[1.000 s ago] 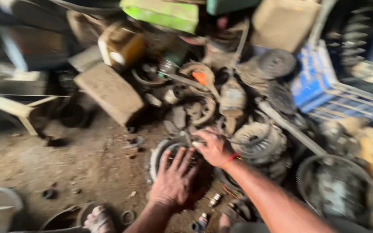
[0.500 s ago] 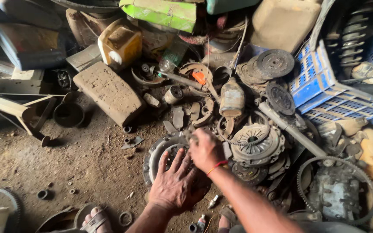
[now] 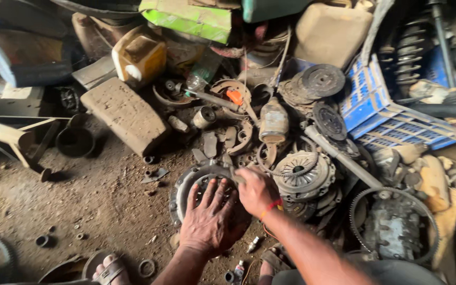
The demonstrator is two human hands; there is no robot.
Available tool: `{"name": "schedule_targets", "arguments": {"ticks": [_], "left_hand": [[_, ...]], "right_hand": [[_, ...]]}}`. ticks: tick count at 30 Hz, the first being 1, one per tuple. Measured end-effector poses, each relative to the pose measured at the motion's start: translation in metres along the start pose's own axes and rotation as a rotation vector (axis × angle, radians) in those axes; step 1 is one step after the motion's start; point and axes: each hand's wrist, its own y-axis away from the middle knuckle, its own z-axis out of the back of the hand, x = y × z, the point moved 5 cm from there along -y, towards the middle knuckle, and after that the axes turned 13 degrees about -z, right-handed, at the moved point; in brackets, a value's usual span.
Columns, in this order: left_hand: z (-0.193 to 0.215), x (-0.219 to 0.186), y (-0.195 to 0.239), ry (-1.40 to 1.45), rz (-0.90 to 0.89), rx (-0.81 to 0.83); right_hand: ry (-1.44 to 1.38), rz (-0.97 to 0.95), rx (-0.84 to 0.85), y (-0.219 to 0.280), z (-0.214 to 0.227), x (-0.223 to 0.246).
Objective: The person scrubs a clutch pressure plate with a wire brush, repeatedly flipping it to clean both sides. The person then picks up a clutch disc and scrubs its surface with the same brush.
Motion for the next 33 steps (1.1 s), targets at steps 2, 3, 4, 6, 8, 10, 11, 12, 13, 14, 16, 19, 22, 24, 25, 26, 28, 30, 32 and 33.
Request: {"name": "schedule_targets", "arguments": {"ticks": [2, 3, 4, 6, 8, 10, 11, 12, 13, 14, 16, 19, 22, 24, 25, 26, 28, 30, 32, 33], "left_hand": [[-0.005, 0.002, 0.0, 0.028, 0.038, 0.071], [-0.006, 0.003, 0.002, 0.039, 0.065, 0.108], [-0.005, 0.001, 0.001, 0.037, 0.048, 0.084], [-0.003, -0.001, 0.003, 0.027, 0.026, 0.044], [-0.003, -0.002, 0.002, 0.004, 0.02, 0.048], [-0.003, -0.002, 0.003, -0.018, 0.032, 0.087], [-0.003, -0.002, 0.003, -0.03, 0.045, 0.12], [-0.002, -0.003, 0.002, -0.041, 0.058, 0.152], [-0.001, -0.002, -0.001, -0.043, 0.068, 0.185], [0.0, 0.0, -0.004, -0.044, 0.079, 0.218], [-0.001, -0.001, -0.005, -0.033, 0.115, 0.298], [-0.001, -0.002, -0.003, -0.015, 0.152, 0.354], [0.001, 0.0, 0.0, -0.024, 0.137, 0.239], [0.001, -0.001, 0.002, -0.038, 0.107, 0.158], [0.001, 0.001, -0.002, -0.03, 0.106, 0.145], [0.0, 0.003, -0.005, -0.022, 0.104, 0.132], [-0.005, -0.001, 0.003, -0.015, 0.106, 0.132], [-0.006, 0.0, 0.001, -0.054, 0.099, 0.114], [-0.003, -0.002, 0.004, -0.096, 0.161, -0.021], [0.0, -0.005, 0.001, -0.113, 0.178, -0.093]], "right_hand": [[-0.122, -0.158, -0.019, 0.02, -0.007, -0.028], [-0.189, -0.232, -0.023, 0.023, -0.013, -0.038], [-0.194, -0.233, -0.044, 0.021, -0.016, -0.044], [-0.214, -0.233, -0.073, 0.015, -0.023, -0.047], [-0.208, -0.149, -0.06, -0.004, -0.025, -0.037], [-0.136, -0.089, -0.009, -0.024, -0.023, -0.02], [-0.065, -0.067, 0.032, -0.034, -0.019, -0.013], [0.005, -0.045, 0.072, -0.039, -0.016, -0.005], [0.029, -0.033, 0.101, -0.043, -0.01, 0.0], [0.053, -0.022, 0.13, -0.046, -0.006, 0.003], [0.055, -0.051, 0.16, -0.045, -0.004, 0.001], [-0.042, -0.209, 0.134, -0.022, -0.013, -0.018], [-0.173, -0.296, -0.041, 0.022, -0.027, -0.046], [-0.224, -0.154, -0.331, 0.051, -0.026, -0.057], [-0.221, -0.248, -0.295, 0.053, -0.032, -0.066], [-0.217, -0.342, -0.258, 0.056, -0.038, -0.071], [-0.198, -0.421, -0.219, 0.068, -0.041, -0.073], [-0.185, -0.35, -0.253, 0.048, -0.035, -0.062], [-0.258, -0.314, -0.174, 0.029, -0.039, -0.046], [-0.287, -0.302, -0.148, 0.017, -0.036, -0.041]]}}
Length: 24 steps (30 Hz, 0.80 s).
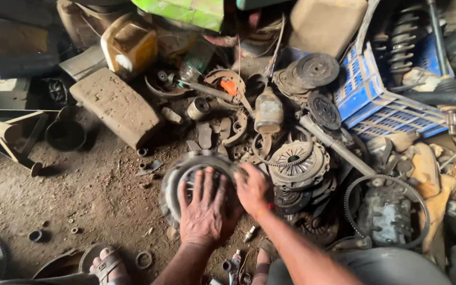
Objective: The person scrubs a clutch pressure plate with a wire brush, repeatedly flipping it to clean both sides. The person then picks up a clutch disc and scrubs its surface with the same brush.
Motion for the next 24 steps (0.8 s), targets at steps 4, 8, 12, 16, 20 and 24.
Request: {"name": "schedule_targets", "arguments": {"ticks": [4, 8, 12, 16, 20, 24], "left_hand": [[-0.004, -0.001, -0.001, 0.05, 0.296, 0.15], [0.002, 0.001, -0.005, 0.083, 0.374, 0.13], [0.006, 0.0, -0.002, 0.066, 0.271, 0.096], [0.001, -0.001, -0.002, 0.13, 0.236, 0.139], [-0.01, 0.004, 0.004, 0.109, 0.192, 0.049], [0.005, 0.019, -0.002, -0.198, -0.102, -0.07]], "right_hand": [[0.08, 0.266, 0.137, -0.025, -0.013, 0.032], [0.024, 0.088, 0.222, -0.033, -0.025, 0.024], [0.039, 0.046, 0.135, -0.011, -0.008, 0.0], [-0.033, 0.053, 0.048, 0.008, 0.006, -0.006], [-0.054, -0.052, 0.02, 0.034, 0.014, -0.007], [-0.065, -0.119, 0.011, 0.034, 0.004, -0.022]]}}
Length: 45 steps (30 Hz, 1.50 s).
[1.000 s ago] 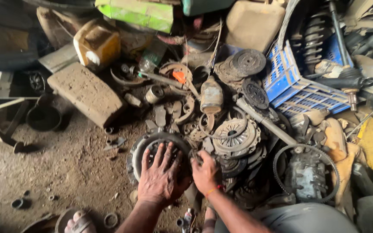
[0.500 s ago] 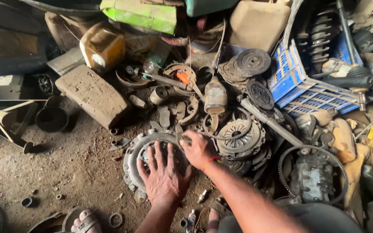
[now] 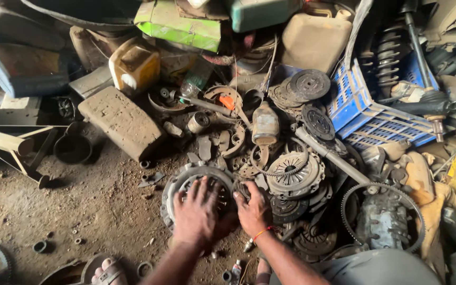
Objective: The person scrubs a clutch pressure plate with a wire brush, repeatedly flipping it to clean both sides. The person then picks up a clutch disc and scrubs its surface with the same brush.
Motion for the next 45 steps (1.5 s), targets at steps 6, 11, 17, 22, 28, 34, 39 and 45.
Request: {"name": "schedule_targets", "arguments": {"ticks": [6, 11, 17, 22, 28, 34, 39, 45], "left_hand": [[0.019, 0.034, -0.003, 0.225, -0.091, 0.56], [-0.004, 0.014, 0.0, 0.298, -0.137, 0.212], [-0.005, 0.015, 0.003, 0.321, -0.051, 0.393], [0.003, 0.014, 0.003, 0.329, 0.042, 0.356], [0.0, 0.015, 0.006, 0.352, 0.092, 0.273], [0.007, 0.016, 0.007, 0.327, 0.102, 0.234], [-0.004, 0.01, 0.009, 0.311, 0.08, 0.256], [0.004, 0.009, 0.006, 0.108, -0.073, -0.413]], "right_hand": [[-0.005, 0.116, -0.091, -0.01, -0.012, -0.011], [0.096, 0.31, -0.108, -0.023, -0.008, 0.036], [0.297, 0.479, 0.3, -0.045, -0.048, 0.142], [0.564, 0.491, 0.469, -0.057, -0.069, 0.174], [0.49, 0.373, 0.29, -0.049, 0.007, 0.13], [0.31, -0.035, 0.007, 0.014, 0.028, 0.04], [0.2, 0.134, -0.08, 0.006, 0.017, 0.026], [0.394, 0.272, 0.181, -0.059, -0.012, 0.093]]}}
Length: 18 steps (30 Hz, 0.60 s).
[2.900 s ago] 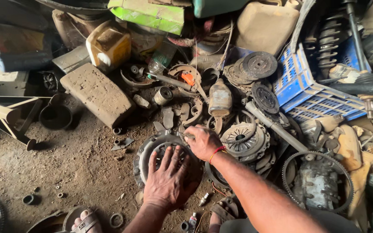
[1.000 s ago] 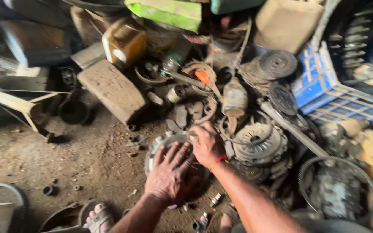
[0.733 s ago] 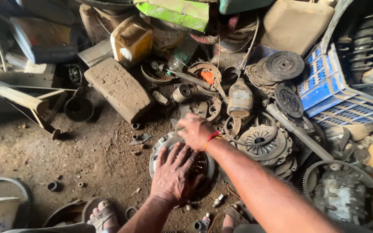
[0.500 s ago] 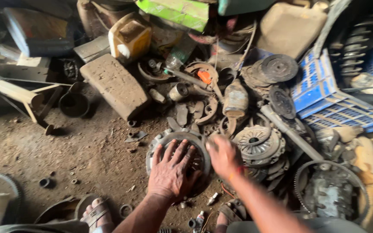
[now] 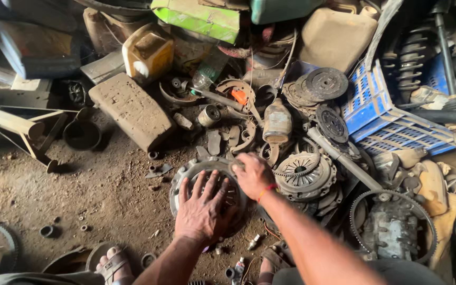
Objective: The person scrubs a clutch pressure plate with a wire brush, repeatedly flipping it to clean both sides. The person then picks up a clutch disc and scrubs its surface with the same brush.
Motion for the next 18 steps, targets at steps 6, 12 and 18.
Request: {"name": "schedule_targets", "arguments": {"ticks": [6, 12, 18], "left_hand": [[-0.006, 0.002, 0.005, 0.149, 0.293, 0.661], [0.001, 0.003, 0.001, 0.189, 0.323, 0.577], [0.0, 0.005, -0.003, 0.172, 0.316, 0.596]], "right_hand": [[0.101, 0.086, 0.119, -0.003, 0.017, 0.027], [-0.191, -0.205, -0.155, 0.046, -0.017, -0.027], [-0.034, -0.52, -0.182, 0.12, -0.005, -0.037]]}}
